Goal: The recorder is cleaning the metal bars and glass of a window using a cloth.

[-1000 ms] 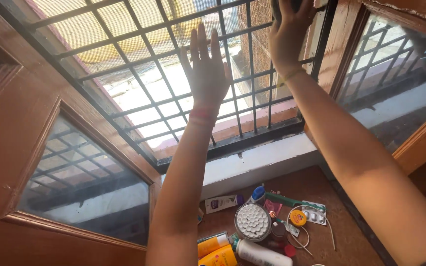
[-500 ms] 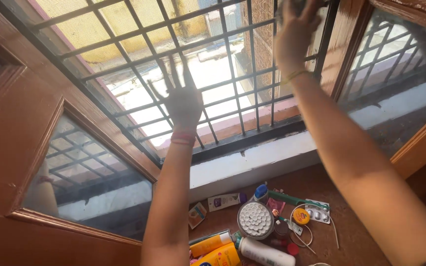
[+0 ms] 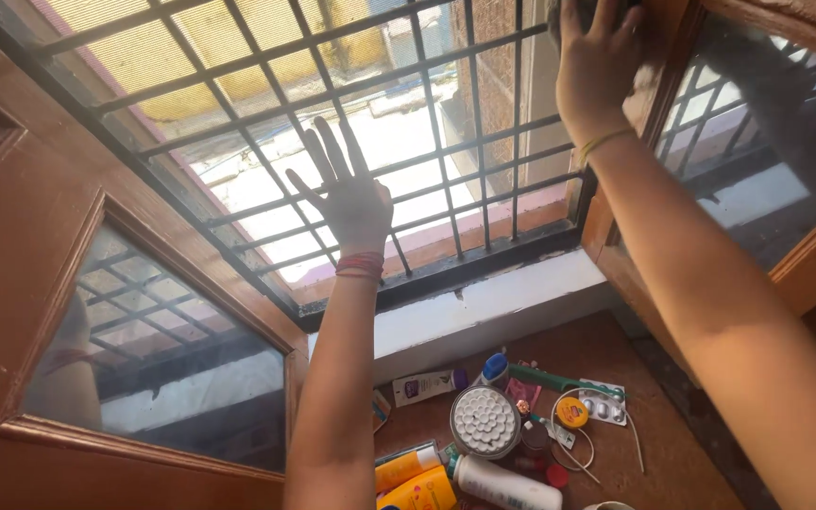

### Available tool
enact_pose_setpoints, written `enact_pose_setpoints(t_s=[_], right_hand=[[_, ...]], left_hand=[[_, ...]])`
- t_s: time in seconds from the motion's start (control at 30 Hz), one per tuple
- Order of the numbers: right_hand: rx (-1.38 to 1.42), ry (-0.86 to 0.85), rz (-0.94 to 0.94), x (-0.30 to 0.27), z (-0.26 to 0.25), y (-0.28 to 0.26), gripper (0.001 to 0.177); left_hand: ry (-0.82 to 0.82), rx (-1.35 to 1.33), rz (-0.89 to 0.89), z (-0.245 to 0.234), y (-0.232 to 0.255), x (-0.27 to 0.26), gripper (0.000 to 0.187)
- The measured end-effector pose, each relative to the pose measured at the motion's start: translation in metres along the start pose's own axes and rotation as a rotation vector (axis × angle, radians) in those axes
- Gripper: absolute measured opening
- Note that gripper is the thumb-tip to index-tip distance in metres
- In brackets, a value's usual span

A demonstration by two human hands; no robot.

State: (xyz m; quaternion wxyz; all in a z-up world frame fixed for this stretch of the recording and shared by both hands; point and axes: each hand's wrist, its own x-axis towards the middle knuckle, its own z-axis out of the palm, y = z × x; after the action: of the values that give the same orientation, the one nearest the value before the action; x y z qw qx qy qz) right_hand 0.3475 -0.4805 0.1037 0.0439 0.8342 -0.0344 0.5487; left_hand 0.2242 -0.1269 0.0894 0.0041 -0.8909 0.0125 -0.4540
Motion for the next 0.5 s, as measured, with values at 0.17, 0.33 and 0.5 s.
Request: enact_pose_setpoints(t_s=[0.17,0.33,0.5], right_hand=[[0.105,-0.056,0.035,0.007,-0.009,-0.02,0.067],[0.32,0.005,0.267,0.008,-0.03,-0.092,0.075],[0.581,0.075,0.401,-0.015,-0.041,-0.164,0.079]], left_hand=[[-0.02,0.064,0.041,-0.006,-0.03,-0.009,0.091],[-0.276,-0.112,0.075,0.006,-0.041,-0.016,0.094],[-0.206,0.266,0.064,0.02,-0.036,-0.02,0.095]])
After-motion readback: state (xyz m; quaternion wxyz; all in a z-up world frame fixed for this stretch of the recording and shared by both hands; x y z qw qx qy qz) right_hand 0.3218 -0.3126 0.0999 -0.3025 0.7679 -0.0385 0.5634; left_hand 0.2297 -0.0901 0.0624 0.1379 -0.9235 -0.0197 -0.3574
